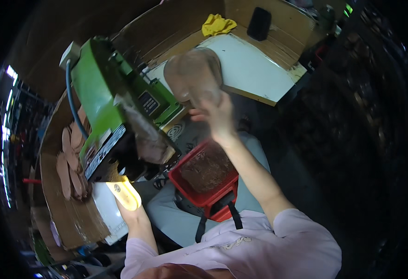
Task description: The person uses a green grinding machine to smooth the edges of shoe soles. They pick up soles from a stack, press them against the rotating grinding wheel, and place the finished soles into a red basket.
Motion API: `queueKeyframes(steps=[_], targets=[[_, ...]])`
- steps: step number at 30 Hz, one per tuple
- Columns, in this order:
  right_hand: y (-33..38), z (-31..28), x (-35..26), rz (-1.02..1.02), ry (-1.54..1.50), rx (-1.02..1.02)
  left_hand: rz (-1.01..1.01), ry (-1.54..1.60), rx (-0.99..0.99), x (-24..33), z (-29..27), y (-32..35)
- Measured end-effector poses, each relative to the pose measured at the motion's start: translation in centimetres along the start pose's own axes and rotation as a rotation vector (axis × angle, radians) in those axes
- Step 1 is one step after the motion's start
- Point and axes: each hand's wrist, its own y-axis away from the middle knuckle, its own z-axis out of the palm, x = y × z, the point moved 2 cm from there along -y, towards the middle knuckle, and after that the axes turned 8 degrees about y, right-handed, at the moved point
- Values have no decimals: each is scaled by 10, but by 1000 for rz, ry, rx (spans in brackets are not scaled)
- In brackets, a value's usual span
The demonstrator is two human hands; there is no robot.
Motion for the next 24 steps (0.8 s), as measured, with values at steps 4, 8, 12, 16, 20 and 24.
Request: queueKeyframes(steps=[4,8,12,16,20,24], targets=[[-46,31,26,26,0,-55,-109,31,-207,-2,32,95],[-61,37,37,161,256,23,-72,21,-345,0,29,185],[2,22,35,195,734,-212,595,-272,-230,26,-31,232],[100,-29,75,123,620,-741,942,-628,-274,5,-92,286],[174,-73,84,501,522,-888,237,-430,-215,-78,-77,304],[200,-121,80,508,563,-522,-193,-534,-468,-122,-59,298]])
